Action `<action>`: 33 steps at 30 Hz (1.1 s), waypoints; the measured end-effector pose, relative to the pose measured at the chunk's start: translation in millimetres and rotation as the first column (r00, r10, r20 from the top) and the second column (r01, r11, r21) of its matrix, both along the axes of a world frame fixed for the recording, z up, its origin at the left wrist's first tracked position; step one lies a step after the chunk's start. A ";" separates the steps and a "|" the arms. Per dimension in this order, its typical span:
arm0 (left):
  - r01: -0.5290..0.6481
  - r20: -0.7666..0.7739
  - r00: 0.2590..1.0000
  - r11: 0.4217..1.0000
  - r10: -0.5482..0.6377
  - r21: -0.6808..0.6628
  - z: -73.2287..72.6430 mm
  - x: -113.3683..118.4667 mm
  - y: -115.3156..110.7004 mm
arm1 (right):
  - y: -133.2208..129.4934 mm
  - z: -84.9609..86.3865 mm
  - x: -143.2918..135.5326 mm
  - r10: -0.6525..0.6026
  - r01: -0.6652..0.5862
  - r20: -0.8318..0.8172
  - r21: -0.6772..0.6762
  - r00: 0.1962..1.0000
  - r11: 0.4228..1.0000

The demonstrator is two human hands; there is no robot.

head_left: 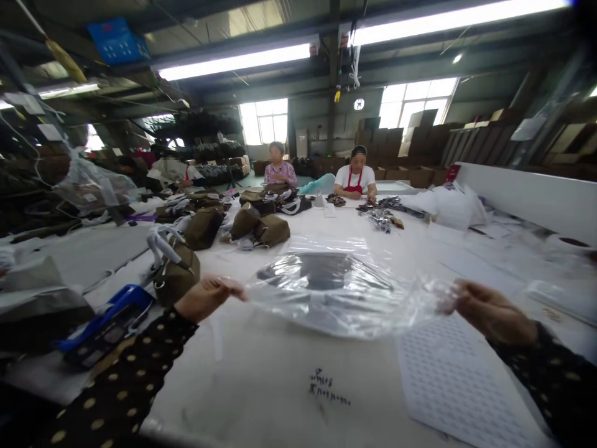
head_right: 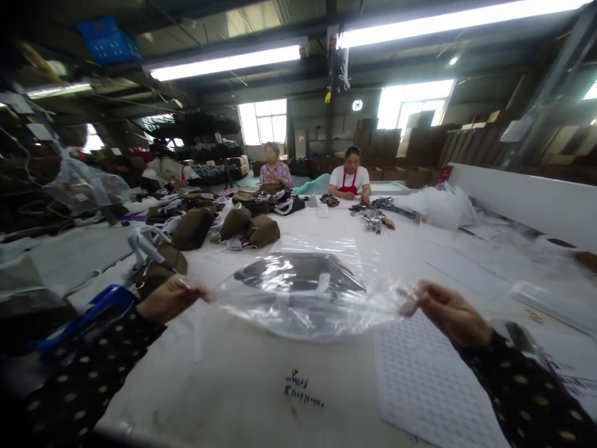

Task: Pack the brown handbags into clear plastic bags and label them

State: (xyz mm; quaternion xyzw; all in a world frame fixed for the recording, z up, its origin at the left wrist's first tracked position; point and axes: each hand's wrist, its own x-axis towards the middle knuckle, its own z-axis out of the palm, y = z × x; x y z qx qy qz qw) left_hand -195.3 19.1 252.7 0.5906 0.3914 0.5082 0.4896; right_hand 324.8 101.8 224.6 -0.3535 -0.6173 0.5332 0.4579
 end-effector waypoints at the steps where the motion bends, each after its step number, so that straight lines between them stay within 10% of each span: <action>1: 0.043 -0.087 0.995 0.997 -0.049 -0.068 -26.1 3.1 -10.5 | -11.9 -27.5 4.4 0.079 -0.074 0.122 -0.041 0.989 0.996; 5: 0.134 -0.239 0.947 0.941 -0.214 -0.311 -128.7 24.3 -43.4 | -56.2 -123.1 9.3 0.159 -0.077 0.333 -0.247 0.929 0.966; 9: 0.183 -0.409 0.868 0.947 -0.282 -0.265 -178.6 31.7 -65.1 | -95.8 -137.2 4.2 -0.057 0.104 0.501 -0.066 0.864 0.992; 13: 0.223 -0.679 0.700 0.971 -0.219 -0.083 -179.1 22.5 -68.6 | -135.1 -119.3 -48.6 -0.209 -0.069 0.625 0.390 0.752 0.918; 16: 0.229 -0.716 0.674 0.973 -0.179 -0.028 -175.0 18.0 -65.3 | -168.4 -139.8 -116.7 -0.105 -0.256 0.704 0.388 0.703 0.886; 21: 0.090 -0.667 0.743 0.996 -0.055 0.019 -159.7 26.6 -54.9 | -186.2 -195.3 -177.2 -0.027 -0.303 0.821 0.241 0.570 0.922; 26: 0.027 -0.638 0.766 0.987 0.082 0.159 -124.3 72.4 -17.1 | -188.3 -207.3 -170.9 0.178 -0.126 0.646 -0.126 0.743 0.984; 29: 0.023 -0.749 0.627 0.956 0.214 0.292 -123.3 111.4 9.9 | -202.6 -222.0 -175.2 0.192 -0.028 0.284 -0.496 0.939 0.868; 33: -0.100 -0.776 0.484 0.907 0.404 0.409 -152.9 154.9 20.3 | -216.4 -246.6 -184.4 0.015 0.001 0.016 -0.710 1.000 0.704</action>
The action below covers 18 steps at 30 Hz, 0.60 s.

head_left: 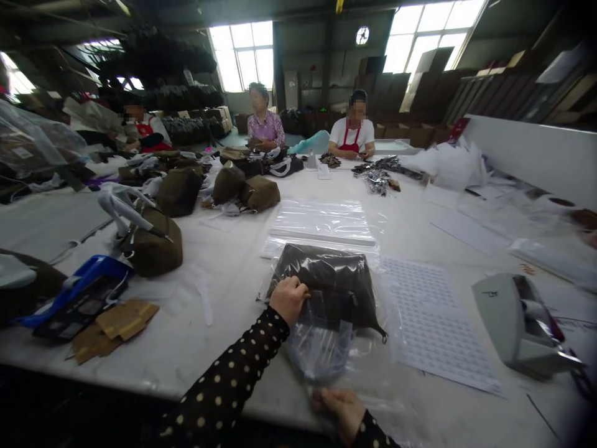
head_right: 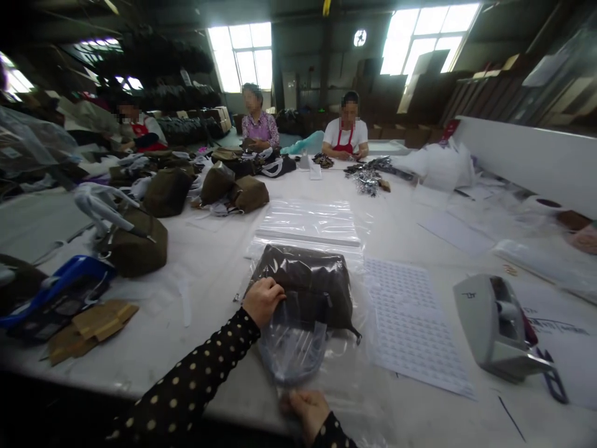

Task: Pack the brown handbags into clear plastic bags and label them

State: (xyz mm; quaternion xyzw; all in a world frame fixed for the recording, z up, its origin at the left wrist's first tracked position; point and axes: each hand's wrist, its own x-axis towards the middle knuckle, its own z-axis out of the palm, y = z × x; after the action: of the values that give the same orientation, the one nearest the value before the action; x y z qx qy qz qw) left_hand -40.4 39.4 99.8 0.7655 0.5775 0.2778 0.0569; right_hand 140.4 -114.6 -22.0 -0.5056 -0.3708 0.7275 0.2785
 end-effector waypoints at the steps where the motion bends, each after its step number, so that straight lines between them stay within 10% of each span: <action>1: -0.042 0.009 0.999 0.999 0.042 0.012 -9.0 8.3 -3.4 | -0.8 -1.9 -0.9 -0.020 0.020 0.013 -0.012 1.000 1.000; 8: -0.251 0.089 0.966 0.965 0.244 0.081 -51.9 52.0 -43.5 | 2.5 30.2 0.1 0.320 -0.319 0.219 -0.041 0.922 0.947; 12: -0.234 0.026 0.972 0.967 0.232 0.099 -62.9 62.3 -49.2 | -5.1 59.7 26.6 0.299 -0.388 0.331 0.245 0.895 0.888; 16: -0.207 0.025 0.978 0.966 0.206 0.153 -65.4 63.2 -43.2 | 16.7 86.0 127.3 -0.102 -0.073 0.341 0.464 0.935 0.883; 18: -0.191 0.039 0.982 0.966 0.187 0.174 -67.8 62.6 -37.6 | 37.7 98.1 207.0 -0.572 0.317 0.335 0.578 0.748 0.752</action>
State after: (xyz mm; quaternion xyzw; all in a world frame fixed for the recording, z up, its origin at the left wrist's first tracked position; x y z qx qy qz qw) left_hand 22.2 1.7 32.1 0.7059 0.6202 0.3408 -0.0315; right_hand 347.4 -76.9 76.1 -0.6624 -0.4627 0.3647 0.4626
